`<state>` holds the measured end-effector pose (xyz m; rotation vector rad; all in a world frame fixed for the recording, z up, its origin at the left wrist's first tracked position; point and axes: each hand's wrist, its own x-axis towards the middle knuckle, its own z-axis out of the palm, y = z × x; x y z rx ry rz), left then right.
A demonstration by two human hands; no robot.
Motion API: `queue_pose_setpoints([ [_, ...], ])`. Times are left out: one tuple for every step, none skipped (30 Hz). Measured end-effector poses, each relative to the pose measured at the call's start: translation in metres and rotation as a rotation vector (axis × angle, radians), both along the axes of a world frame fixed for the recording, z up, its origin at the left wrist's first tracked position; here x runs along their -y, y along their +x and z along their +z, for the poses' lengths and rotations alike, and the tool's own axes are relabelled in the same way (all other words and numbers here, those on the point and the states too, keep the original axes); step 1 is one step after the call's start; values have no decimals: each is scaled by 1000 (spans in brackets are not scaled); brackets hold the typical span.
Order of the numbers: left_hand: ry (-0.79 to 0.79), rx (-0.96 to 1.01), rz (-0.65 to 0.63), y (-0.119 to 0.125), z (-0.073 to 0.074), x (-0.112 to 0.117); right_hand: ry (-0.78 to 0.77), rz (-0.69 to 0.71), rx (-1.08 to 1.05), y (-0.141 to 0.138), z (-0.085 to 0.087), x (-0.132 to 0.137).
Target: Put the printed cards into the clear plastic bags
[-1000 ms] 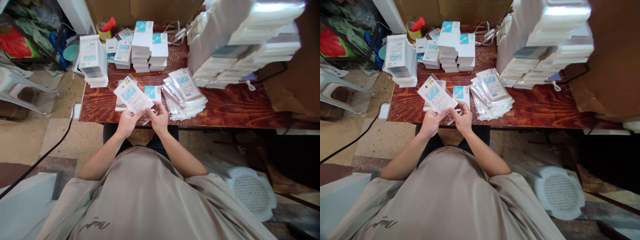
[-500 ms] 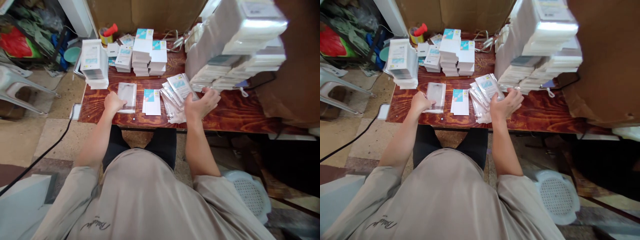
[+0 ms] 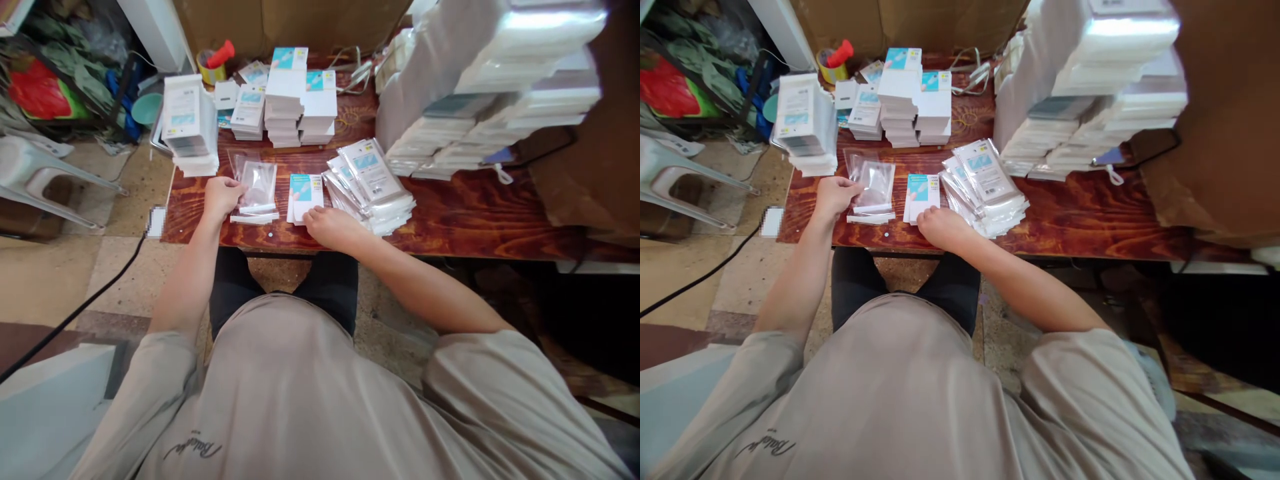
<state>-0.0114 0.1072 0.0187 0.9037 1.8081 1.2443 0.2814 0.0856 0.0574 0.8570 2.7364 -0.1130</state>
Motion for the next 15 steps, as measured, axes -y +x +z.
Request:
queue_pose_setpoints([
  [-40,-19,-13,2,1,0,-6,-5,5,0,1,1],
  [-84,-58,-35,5,2,1,-17,-13,3,0,1,2],
  [-114,-106,-59,6,4,2,-30,-27,-6,1,1,2],
  [-119,-157,-85,8,6,4,-44,-47,-23,3,0,2],
  [-111,-225,-111,9,9,6,-58,-72,-49,5,-2,1],
  [-94,-307,-134,10,12,9,-66,-103,-89,8,-4,1],
  [-63,-388,-147,10,15,11,-64,-141,-149,12,-7,1],
  [-19,-452,-145,11,19,14,-49,-188,-235,15,-10,1],
  [35,-489,-126,13,23,16,-25,-244,-348,19,-12,3],
  [95,-492,-97,14,27,18,8,-316,-487,22,-14,5],
  [152,-457,-66,17,30,19,45,-404,-647,24,-15,8],
  [196,-388,-33,20,33,20,75,-511,-821,25,-15,12],
  [220,-288,-4,23,34,20,83,-631,-1002,24,-14,17],
  [230,-164,21,28,35,19,50,-750,-1177,22,-12,21],
  [229,-31,43,33,35,19,-31,-854,-1335,19,-10,26],
])
